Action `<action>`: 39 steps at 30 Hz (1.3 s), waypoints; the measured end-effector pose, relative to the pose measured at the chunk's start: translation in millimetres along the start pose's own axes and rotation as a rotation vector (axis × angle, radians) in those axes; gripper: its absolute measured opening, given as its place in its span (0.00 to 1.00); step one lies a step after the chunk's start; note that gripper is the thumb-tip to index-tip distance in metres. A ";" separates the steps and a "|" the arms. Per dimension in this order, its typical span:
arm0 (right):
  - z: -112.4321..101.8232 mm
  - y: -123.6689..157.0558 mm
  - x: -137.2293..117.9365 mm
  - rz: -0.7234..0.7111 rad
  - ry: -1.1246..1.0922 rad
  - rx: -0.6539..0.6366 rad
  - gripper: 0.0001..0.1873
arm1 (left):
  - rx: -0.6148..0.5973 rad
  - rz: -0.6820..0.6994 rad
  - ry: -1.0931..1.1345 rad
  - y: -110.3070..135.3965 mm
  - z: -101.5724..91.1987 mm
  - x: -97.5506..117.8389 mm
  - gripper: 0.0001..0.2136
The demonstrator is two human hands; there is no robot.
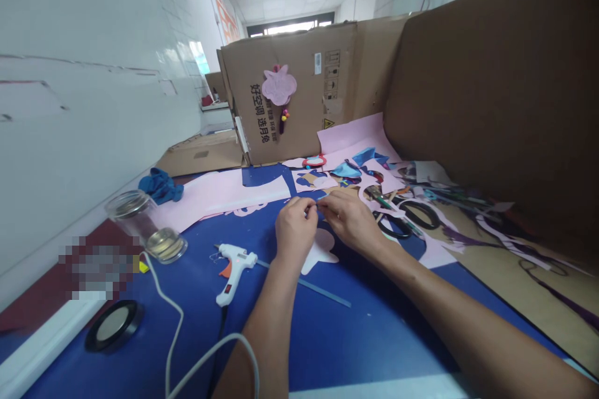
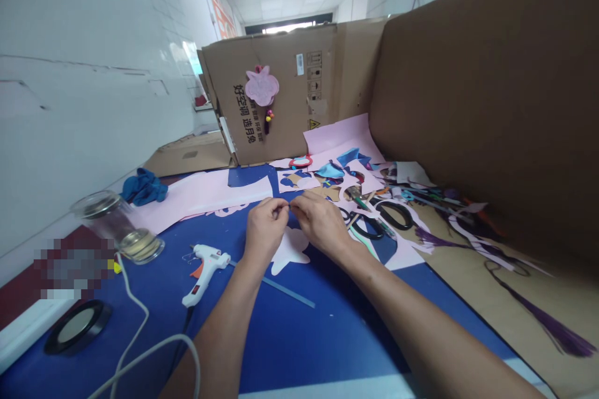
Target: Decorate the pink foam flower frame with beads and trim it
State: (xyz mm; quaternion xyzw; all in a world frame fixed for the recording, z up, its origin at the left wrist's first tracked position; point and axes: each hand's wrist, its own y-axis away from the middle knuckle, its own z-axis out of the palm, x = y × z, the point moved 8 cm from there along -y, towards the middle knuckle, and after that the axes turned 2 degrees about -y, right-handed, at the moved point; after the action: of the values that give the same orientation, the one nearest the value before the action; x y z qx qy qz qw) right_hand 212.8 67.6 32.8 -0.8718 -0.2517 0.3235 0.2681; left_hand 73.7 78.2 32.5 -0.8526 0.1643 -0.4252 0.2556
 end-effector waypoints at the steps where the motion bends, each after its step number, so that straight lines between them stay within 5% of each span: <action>1: 0.6 0.2 -0.7 -0.014 0.027 -0.017 0.12 | -0.015 0.025 -0.040 0.8 0.8 1.6 0.09; 10: 4.9 0.4 -3.9 -0.099 0.162 -0.057 0.13 | -0.125 0.077 -0.459 6.2 9.6 10.6 0.09; 18: 0.4 -0.1 -19.3 -0.165 0.191 -0.023 0.14 | -0.044 -0.019 -0.415 5.0 4.9 1.7 0.09; 23: -9.0 -1.9 -25.6 -0.130 0.156 0.063 0.13 | 0.031 -0.238 0.002 -1.1 -5.0 -18.9 0.08; 29: -11.3 -1.2 -21.2 -0.143 0.140 0.057 0.16 | -0.117 -0.637 0.771 6.7 26.2 -33.8 0.13; 39: -9.1 -2.8 -16.2 -0.079 -0.056 0.085 0.12 | -0.006 -0.627 0.885 5.2 24.8 -41.9 0.16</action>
State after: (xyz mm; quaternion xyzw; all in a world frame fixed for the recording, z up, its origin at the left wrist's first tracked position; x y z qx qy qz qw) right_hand 207.7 56.9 47.4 -0.8396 -0.2793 0.3476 0.3102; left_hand 68.9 102.1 -9.9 -0.6009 -0.0047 -0.7990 0.0206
